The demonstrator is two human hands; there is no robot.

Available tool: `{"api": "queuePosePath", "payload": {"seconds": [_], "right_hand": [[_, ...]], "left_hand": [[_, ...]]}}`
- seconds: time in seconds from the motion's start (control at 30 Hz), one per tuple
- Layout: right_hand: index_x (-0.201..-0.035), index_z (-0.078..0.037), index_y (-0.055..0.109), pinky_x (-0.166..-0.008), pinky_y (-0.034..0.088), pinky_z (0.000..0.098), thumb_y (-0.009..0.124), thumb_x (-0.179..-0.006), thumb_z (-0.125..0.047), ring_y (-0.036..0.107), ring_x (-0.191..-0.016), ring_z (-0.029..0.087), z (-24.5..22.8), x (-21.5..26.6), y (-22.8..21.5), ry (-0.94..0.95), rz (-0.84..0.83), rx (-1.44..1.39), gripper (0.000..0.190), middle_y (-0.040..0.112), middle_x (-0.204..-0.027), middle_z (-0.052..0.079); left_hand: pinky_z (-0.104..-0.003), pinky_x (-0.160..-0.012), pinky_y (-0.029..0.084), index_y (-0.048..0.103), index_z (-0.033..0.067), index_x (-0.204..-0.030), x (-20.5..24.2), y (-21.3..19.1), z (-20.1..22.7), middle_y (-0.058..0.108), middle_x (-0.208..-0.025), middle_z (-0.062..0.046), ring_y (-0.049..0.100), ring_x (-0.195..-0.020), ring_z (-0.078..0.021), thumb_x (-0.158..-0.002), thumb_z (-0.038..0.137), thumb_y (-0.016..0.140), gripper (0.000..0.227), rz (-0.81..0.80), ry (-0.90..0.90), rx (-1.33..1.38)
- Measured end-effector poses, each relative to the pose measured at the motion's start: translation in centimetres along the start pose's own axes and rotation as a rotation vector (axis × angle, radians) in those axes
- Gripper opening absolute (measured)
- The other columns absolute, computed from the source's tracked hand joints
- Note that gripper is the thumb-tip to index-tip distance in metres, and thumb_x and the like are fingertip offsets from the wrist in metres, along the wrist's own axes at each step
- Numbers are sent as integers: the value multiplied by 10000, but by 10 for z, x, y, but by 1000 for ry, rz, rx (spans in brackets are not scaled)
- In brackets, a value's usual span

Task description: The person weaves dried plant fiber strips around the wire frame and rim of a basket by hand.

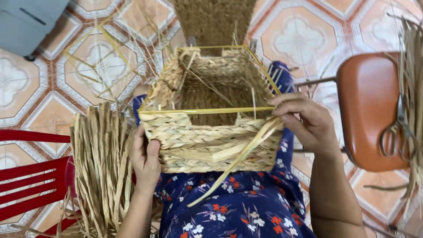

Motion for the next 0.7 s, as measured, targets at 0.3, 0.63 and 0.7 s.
{"api": "queuePosePath", "payload": {"seconds": [0.3, 0.63, 0.7], "right_hand": [[-1060, -36, 734, -782, 612, 286, 757, -896, -12, 739, -961, 193, -51, 4, 16, -97, 35, 500, 167, 702, -1275, 143], [-1065, -38, 670, -776, 535, 338, 751, -944, -7, 636, -927, 231, -44, 5, 10, -192, 114, 606, 150, 658, -1035, 81], [-1064, -37, 663, -771, 532, 326, 746, -950, -7, 633, -917, 215, -39, 6, 8, -165, 121, 558, 144, 661, -1027, 71]], "left_hand": [[-451, -1002, 520, 653, 166, -1319, -39, -21, 115, 611, -1402, -151, 609, -1214, -334, -922, 461, 670, 495, -121, 77, -1099], [-246, -672, 615, 697, 109, -1289, -79, 103, 170, 759, -993, -52, 724, -801, -137, -1029, 161, 669, 266, -686, 476, -139], [-242, -644, 615, 637, 105, -1346, -88, 138, 169, 749, -971, -53, 718, -764, -130, -1028, 174, 654, 325, -791, 375, -162]]}}
Point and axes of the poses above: each hand's wrist, its own x-axis away from the middle knuckle, its own y-axis out of the palm, z = x × y, the point moved 5 cm from there along -x, towards the middle knuckle
